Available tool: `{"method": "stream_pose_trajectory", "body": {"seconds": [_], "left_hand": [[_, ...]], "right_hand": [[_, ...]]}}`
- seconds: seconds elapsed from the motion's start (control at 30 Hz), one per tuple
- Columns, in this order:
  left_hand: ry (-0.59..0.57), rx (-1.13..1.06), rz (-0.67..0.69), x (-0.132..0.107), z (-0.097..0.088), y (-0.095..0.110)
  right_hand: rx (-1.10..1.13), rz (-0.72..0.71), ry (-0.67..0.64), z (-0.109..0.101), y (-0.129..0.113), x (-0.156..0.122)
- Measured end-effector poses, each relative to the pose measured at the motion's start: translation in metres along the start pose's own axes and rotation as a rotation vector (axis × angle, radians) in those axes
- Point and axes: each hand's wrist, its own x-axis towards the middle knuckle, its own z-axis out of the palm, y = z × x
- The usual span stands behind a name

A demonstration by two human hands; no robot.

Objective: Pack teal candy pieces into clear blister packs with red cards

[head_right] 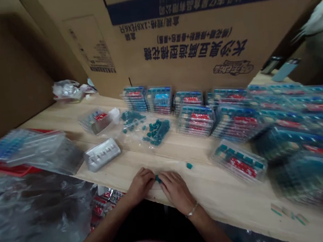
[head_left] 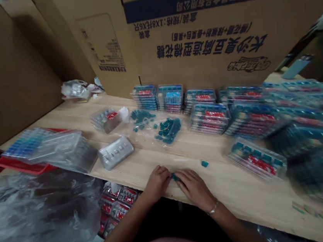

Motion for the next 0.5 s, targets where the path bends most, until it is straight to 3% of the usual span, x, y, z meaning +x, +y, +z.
{"method": "stream_pose_trajectory", "body": {"seconds": [0.13,0.23,0.3,0.37,0.5], "left_hand": [[0.052,-0.054,0.015,-0.001,-0.001,-0.003],[0.178,-0.023,-0.008,0.005,-0.029,-0.021],[0.256,0.139,-0.121,0.022,-0.067,-0.043],[0.286,0.395,-0.363,0.048,-0.115,-0.073],[0.325,0.573,-0.585,0.106,-0.202,-0.140]], "right_hand": [[-0.052,-0.030,0.137,0.004,0.015,-0.017],[-0.090,-0.038,0.199,0.002,0.023,-0.034],[-0.117,-0.053,0.227,0.001,0.027,-0.046],[-0.133,-0.078,0.265,0.000,0.031,-0.054],[-0.142,-0.082,0.367,0.002,0.038,-0.057]]}}
